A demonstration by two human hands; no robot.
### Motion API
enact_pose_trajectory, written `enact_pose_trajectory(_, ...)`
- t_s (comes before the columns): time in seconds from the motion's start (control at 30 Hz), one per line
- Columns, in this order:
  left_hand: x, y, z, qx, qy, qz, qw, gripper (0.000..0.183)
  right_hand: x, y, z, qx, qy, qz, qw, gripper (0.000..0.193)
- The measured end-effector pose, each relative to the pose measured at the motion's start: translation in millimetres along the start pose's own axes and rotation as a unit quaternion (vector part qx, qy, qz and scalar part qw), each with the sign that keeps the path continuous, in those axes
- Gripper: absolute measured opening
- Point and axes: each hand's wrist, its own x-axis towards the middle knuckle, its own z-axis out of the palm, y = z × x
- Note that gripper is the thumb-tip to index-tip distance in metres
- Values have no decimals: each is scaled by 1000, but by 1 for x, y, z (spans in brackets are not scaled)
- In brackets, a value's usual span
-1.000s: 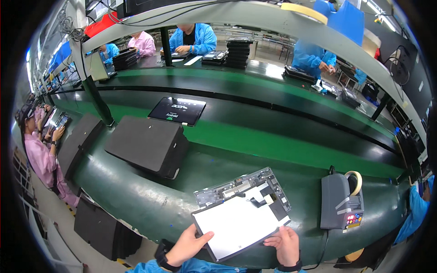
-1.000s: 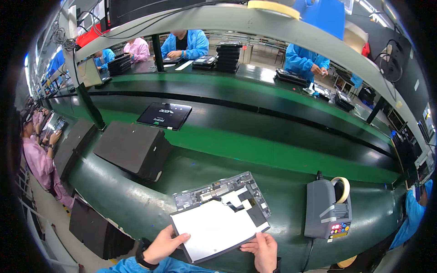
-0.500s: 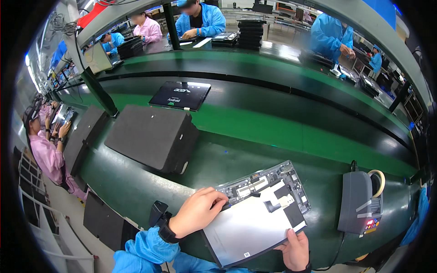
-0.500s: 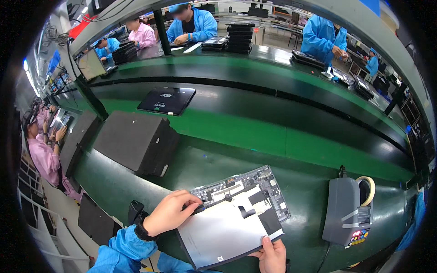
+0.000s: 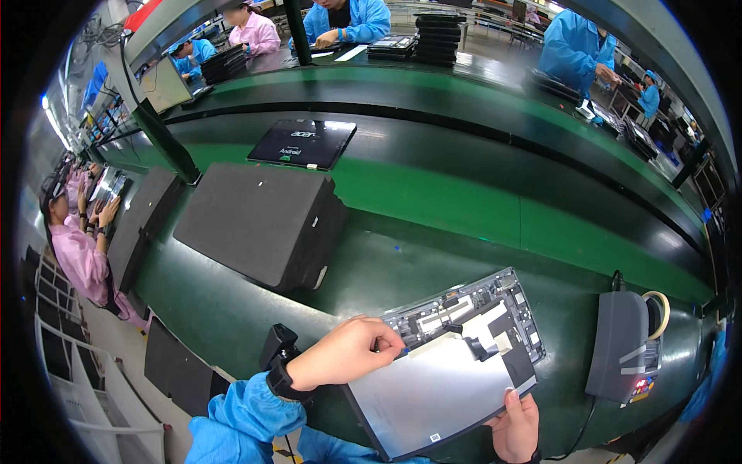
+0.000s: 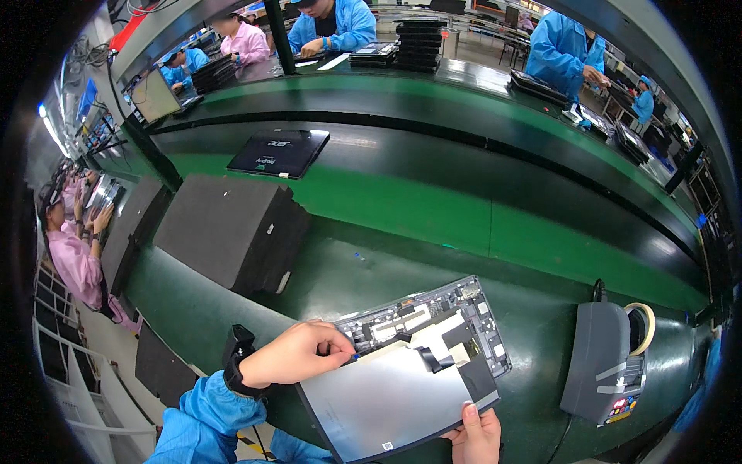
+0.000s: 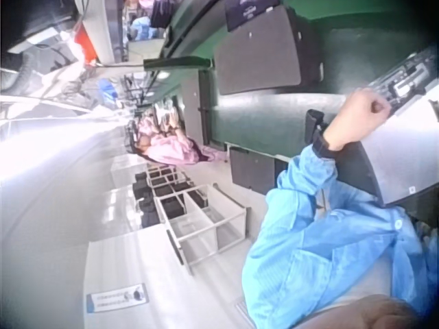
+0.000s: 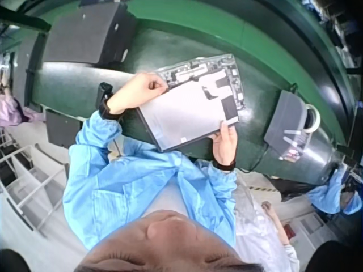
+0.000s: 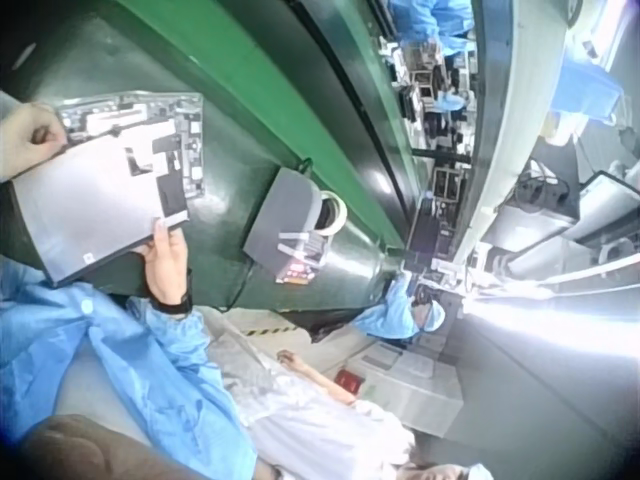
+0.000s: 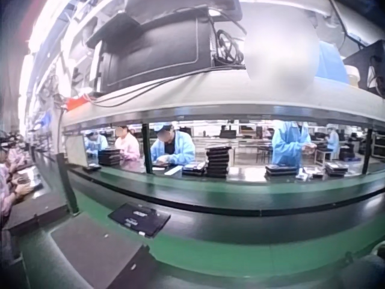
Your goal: The person assembles a tablet by hand, securing its internal components and screen with tape from a tape dispenser.
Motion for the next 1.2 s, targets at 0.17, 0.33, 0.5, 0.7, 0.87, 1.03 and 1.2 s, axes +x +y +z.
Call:
enact_pose_trajectory(0.17,3,-4,2,-38,-22,-12,999,13,-2,3,0,5,4,-5,1000,28)
enact_pose_trajectory(0.33,4,1,0,-111,-60,-83,989,13,-5,2,4,22,-4,-10,1000,29)
enact_pose_trajectory(0.5,6,1,0,-130,-73,-96,984,13,-6,3,3,29,-9,-14,999,29)
enact_pose_trajectory(0.7,4,6,-3,-129,-77,-110,983,15,-6,3,0,27,-18,-13,999,29)
enact_pose_trajectory(0.87,8,14,-5,-100,-79,-115,985,16,-5,0,2,33,-6,-13,999,30)
enact_pose_trajectory(1.03,4,8,2,-74,-23,-35,996,15,-3,4,-5,29,-18,-21,999,31)
enact_pose_trajectory(1.2,0,17,5,-59,10,4,998,9,-3,6,-7,35,-2,-30,999,31)
